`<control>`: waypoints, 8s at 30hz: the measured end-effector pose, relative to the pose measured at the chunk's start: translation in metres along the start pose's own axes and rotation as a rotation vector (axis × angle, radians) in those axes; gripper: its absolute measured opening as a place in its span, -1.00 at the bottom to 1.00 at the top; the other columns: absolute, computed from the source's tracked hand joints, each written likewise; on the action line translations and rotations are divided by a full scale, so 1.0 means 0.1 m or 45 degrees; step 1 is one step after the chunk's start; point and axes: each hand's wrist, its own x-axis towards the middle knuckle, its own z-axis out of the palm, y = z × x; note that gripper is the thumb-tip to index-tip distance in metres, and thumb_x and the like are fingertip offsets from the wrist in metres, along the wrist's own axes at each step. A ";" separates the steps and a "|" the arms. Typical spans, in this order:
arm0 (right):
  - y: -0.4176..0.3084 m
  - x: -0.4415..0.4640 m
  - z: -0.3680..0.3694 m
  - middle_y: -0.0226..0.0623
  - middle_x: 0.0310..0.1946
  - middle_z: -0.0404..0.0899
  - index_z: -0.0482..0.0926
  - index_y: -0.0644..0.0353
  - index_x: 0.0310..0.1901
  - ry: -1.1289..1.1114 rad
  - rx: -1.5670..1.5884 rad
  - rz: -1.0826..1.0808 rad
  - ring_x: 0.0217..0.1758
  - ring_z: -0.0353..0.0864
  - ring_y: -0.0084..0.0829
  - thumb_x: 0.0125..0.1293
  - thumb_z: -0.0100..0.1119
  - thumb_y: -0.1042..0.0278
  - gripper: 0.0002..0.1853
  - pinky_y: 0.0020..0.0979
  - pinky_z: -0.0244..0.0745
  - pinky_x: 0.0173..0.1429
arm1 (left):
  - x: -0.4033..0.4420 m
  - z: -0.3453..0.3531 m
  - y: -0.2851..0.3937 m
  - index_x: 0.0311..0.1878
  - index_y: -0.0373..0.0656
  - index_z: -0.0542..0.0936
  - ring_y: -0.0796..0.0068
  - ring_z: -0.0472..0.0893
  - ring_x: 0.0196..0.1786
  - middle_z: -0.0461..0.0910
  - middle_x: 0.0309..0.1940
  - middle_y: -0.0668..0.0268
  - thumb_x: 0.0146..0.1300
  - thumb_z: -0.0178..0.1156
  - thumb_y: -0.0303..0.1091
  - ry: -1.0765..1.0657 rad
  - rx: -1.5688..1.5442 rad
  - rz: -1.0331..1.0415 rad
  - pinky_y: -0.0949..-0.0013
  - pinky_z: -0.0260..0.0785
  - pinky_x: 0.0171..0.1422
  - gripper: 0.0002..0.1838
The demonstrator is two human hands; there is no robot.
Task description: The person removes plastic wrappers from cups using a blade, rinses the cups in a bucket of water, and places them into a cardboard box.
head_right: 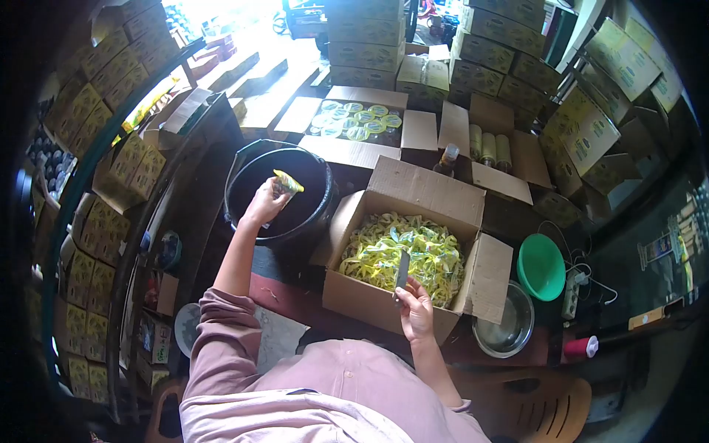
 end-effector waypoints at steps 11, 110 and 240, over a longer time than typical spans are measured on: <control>-0.02 0.33 0.36 -0.39 -0.35 0.56 0.45 0.17 -0.06 -0.108 -0.066 -0.007 -0.34 0.54 -0.62 0.15 0.08 0.61 -0.70 -0.60 0.44 -0.23 | -0.13 -0.11 0.26 0.08 -0.36 0.19 0.48 0.50 -0.12 0.49 -0.18 0.16 -0.02 0.32 -0.20 0.162 -0.618 0.006 0.45 0.37 -0.05 -0.30; -0.48 1.42 2.13 -0.29 -0.36 0.59 0.49 0.35 -0.08 -0.873 -1.882 -2.118 -0.34 0.60 -0.40 -0.11 0.17 0.68 -0.57 -0.41 0.54 -0.26 | -0.21 -0.60 0.45 0.06 -0.28 0.33 0.63 0.45 -0.18 0.48 -0.20 0.31 -0.06 0.33 -0.36 -0.553 -1.068 0.425 0.50 0.34 -0.05 -0.41; -1.49 0.85 0.02 -0.21 -0.36 0.57 0.47 0.36 -0.06 -0.700 -1.921 -2.053 -0.30 0.60 -0.34 0.03 0.13 0.51 -0.63 -0.36 0.54 -0.17 | -0.99 1.02 2.24 -0.03 -0.32 0.35 0.49 0.57 -0.26 0.54 -0.27 0.20 -0.14 0.31 -0.42 -0.472 -0.841 0.436 0.45 0.44 -0.21 -0.45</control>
